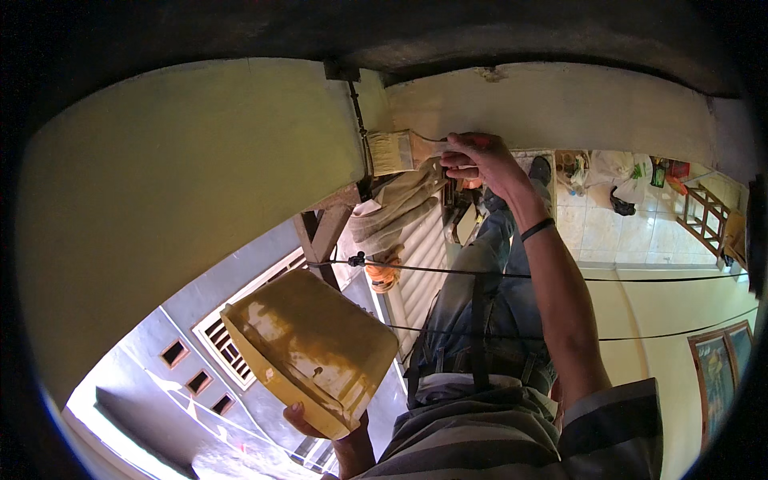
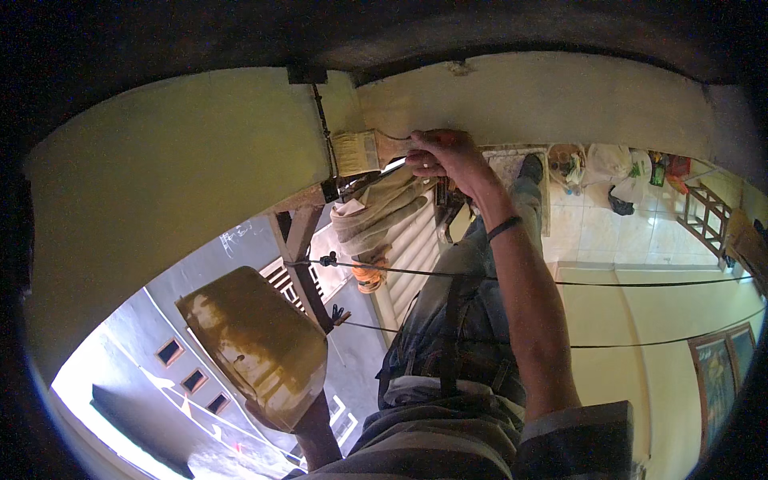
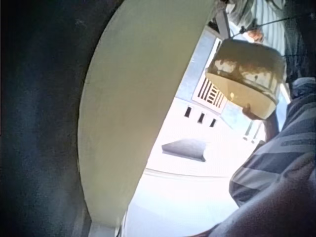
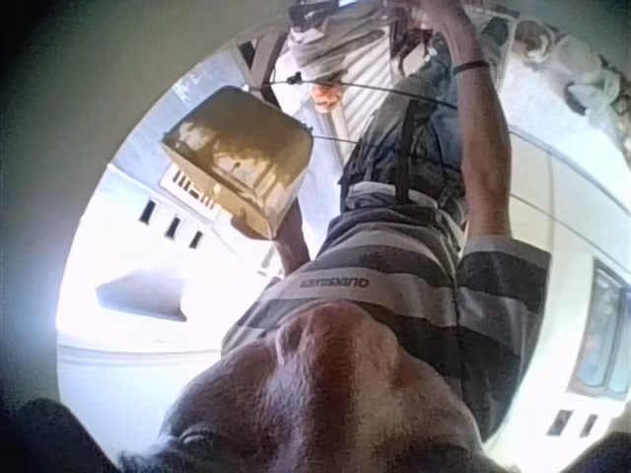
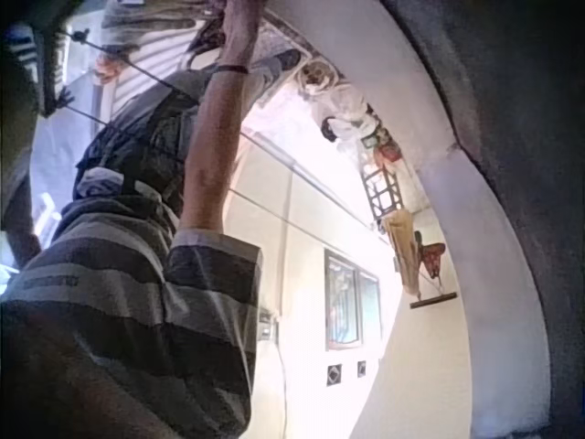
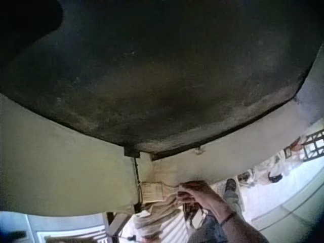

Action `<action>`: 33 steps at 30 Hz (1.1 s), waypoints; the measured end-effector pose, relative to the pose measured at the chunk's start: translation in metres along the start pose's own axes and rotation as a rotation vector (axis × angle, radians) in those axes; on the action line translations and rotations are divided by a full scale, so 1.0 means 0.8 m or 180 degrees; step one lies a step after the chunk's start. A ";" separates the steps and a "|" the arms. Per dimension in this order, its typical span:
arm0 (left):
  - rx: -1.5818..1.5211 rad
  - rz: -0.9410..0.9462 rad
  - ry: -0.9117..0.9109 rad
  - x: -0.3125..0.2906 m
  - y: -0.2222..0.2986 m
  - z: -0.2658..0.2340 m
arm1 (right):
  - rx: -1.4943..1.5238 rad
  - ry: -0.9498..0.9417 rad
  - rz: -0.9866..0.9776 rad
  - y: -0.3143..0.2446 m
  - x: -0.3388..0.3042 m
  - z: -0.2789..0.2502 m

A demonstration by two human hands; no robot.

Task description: The person paints the lower edge and side of a ceiling beam with a paintbrush, dipping the paintbrush into a plastic container of paint.

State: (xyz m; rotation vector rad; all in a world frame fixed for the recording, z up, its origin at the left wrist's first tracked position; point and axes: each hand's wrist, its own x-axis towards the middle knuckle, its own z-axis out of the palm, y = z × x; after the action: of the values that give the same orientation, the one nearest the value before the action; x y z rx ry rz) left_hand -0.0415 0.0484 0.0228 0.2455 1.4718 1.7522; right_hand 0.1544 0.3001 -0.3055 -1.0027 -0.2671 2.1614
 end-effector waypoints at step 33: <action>-0.0176 0.0140 0.0204 -0.012 -0.004 0.006 | -0.0029 -0.0322 -0.0424 -0.050 0.047 -0.008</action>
State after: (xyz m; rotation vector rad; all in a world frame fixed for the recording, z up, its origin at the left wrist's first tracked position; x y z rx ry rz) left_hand -0.0311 0.0451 0.0249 0.1958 1.4710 1.8486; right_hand 0.1638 0.3536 -0.3132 -0.8570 -0.3813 2.0938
